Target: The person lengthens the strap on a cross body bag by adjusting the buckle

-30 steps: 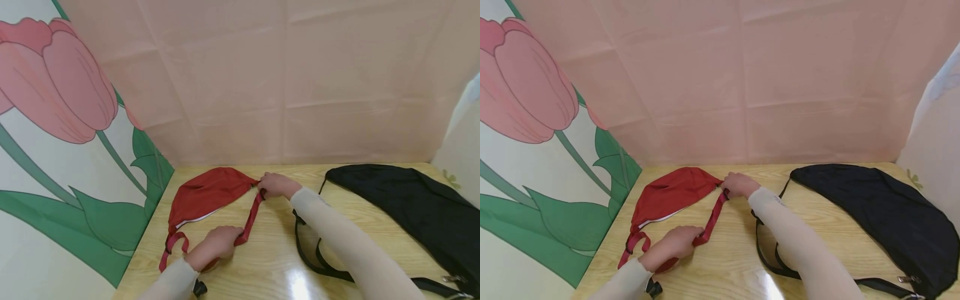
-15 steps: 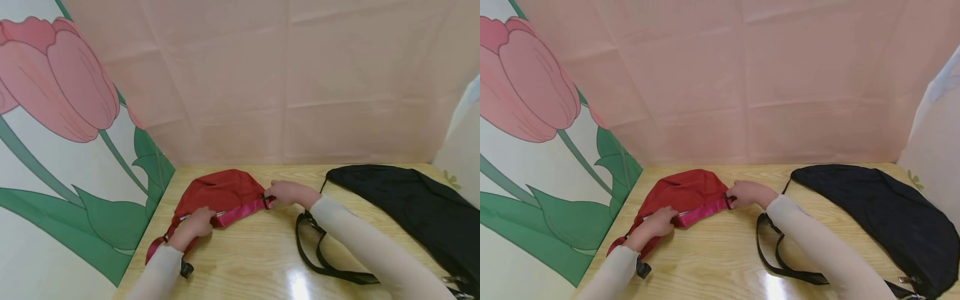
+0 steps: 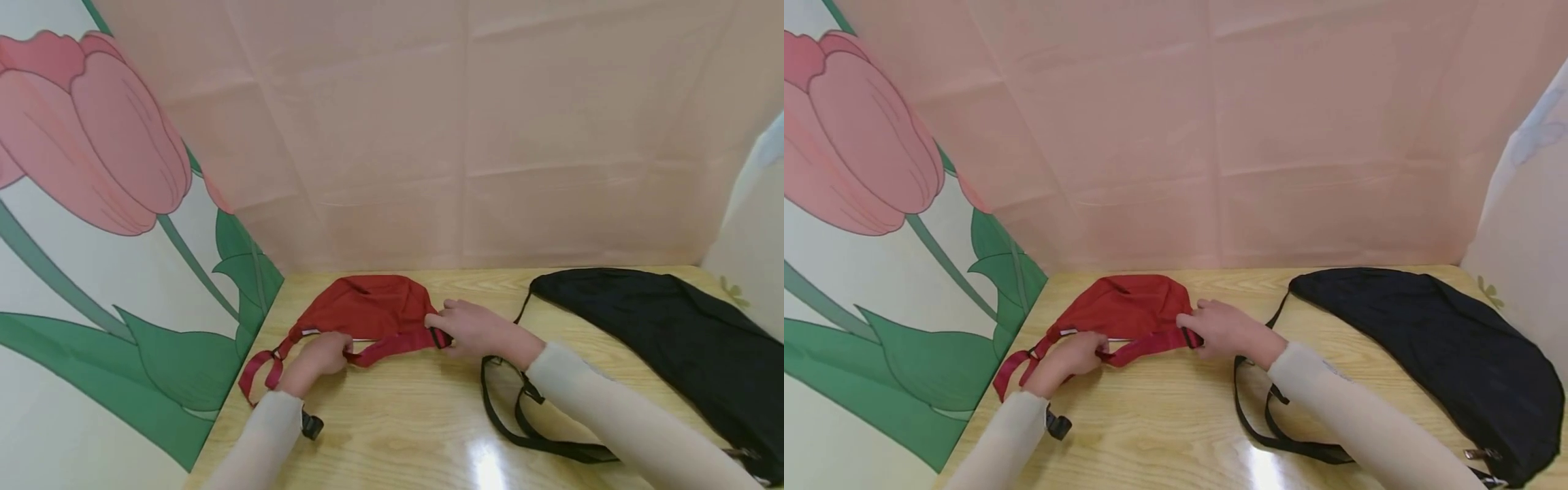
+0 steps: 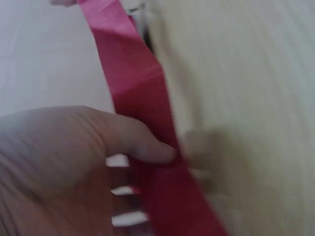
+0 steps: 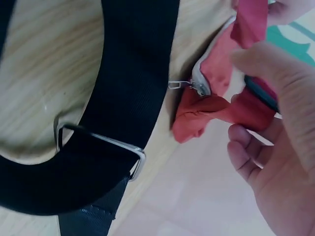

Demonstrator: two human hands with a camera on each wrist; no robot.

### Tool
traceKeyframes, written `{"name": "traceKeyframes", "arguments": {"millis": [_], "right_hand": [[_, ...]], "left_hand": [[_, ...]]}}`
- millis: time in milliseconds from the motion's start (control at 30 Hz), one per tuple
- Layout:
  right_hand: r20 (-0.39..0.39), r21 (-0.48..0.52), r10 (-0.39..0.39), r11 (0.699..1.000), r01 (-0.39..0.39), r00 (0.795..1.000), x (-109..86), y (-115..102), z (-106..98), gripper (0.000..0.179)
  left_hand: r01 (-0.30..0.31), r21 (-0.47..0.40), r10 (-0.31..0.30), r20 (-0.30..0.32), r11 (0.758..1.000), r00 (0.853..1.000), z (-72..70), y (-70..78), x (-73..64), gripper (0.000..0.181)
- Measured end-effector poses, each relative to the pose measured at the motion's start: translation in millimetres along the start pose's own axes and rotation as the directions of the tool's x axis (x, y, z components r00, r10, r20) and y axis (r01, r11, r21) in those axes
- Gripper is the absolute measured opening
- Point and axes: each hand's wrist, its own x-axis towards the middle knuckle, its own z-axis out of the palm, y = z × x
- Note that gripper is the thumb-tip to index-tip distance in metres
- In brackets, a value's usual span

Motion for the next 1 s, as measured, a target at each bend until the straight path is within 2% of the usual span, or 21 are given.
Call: {"name": "traceKeyframes", "arguments": {"millis": [67,133,167,233,267,367,433,500,567,633,767,833,867,933,1000], "right_hand": [[-0.025,0.039,0.019,0.999,-0.018,1.0,-2.6,-3.8,-3.2,0.04],[-0.042,0.082,0.034,0.996,-0.03,0.999,-4.6,-7.0,-5.8,0.044],[-0.05,0.105,0.039,0.994,-0.033,0.998,-5.8,-8.5,-6.9,0.046],[-0.066,0.154,0.045,0.987,-0.035,0.997,-7.6,-11.6,-8.6,0.051],[-0.069,0.183,0.054,0.982,-0.04,0.996,-8.5,-13.2,-9.2,0.053],[-0.07,0.288,0.096,0.955,-0.072,0.993,-10.8,-17.7,-10.7,0.056],[-0.065,0.359,0.121,0.929,-0.09,0.991,-11.6,-20.4,-11.3,0.057],[-0.062,0.417,0.143,0.903,-0.104,0.988,-12.3,-22.5,-11.6,0.057],[-0.062,0.468,0.158,0.877,-0.111,0.985,-13.3,-23.8,-12.1,0.055],[-0.061,0.502,0.163,0.858,-0.111,0.985,-14.9,-24.5,-12.3,0.054],[-0.08,0.533,0.155,0.842,-0.089,0.985,-19.5,-24.1,-10.3,0.052],[-0.102,0.53,0.149,0.845,-0.073,0.984,-22.0,-23.8,-9.6,0.052],[-0.114,0.525,0.145,0.849,-0.064,0.983,-23.2,-23.6,-9.4,0.052],[-0.136,0.515,0.138,0.856,-0.049,0.981,-25.4,-24.0,-10.0,0.053],[-0.148,0.503,0.13,0.863,-0.038,0.98,-27.2,-25.0,-10.4,0.054]], "left_hand": [[0.038,0.039,-0.038,0.0,0.999,0.999,-3.9,6.4,-2.4,0.016],[0.039,0.065,-0.037,-0.037,0.997,0.999,-7.0,14.9,-4.6,0.012],[0.027,0.051,-0.023,-0.067,0.998,0.997,-7.4,19.9,-5.0,0.009],[-0.038,-0.02,0.035,-0.141,0.999,0.989,-7.0,32.1,-5.8,0.008],[-0.089,-0.06,0.076,-0.183,0.994,0.98,-6.0,38.9,-6.3,0.012],[-0.232,-0.184,0.178,-0.27,0.955,0.946,-1.7,60.7,-9.1,0.035],[-0.291,-0.191,0.226,-0.302,0.937,0.926,2.1,73.4,-11.2,0.05],[-0.318,-0.157,0.254,-0.329,0.935,0.91,6.1,82.7,-12.3,0.058],[-0.331,-0.125,0.269,-0.358,0.935,0.894,10.1,88.4,-11.5,0.057],[-0.329,-0.112,0.265,-0.38,0.938,0.886,12.2,91.2,-12.0,0.052],[-0.33,-0.173,0.243,-0.39,0.928,0.888,13.3,91.1,-16.5,0.052],[-0.346,-0.193,0.248,-0.402,0.918,0.882,13.4,90.1,-19.4,0.052],[-0.359,-0.19,0.257,-0.415,0.914,0.873,13.2,89.9,-21.0,0.051],[-0.396,-0.141,0.294,-0.46,0.907,0.838,13.5,89.5,-23.4,0.047],[-0.436,-0.037,0.355,-0.522,0.899,0.776,14.4,89.6,-24.9,0.04]]}}
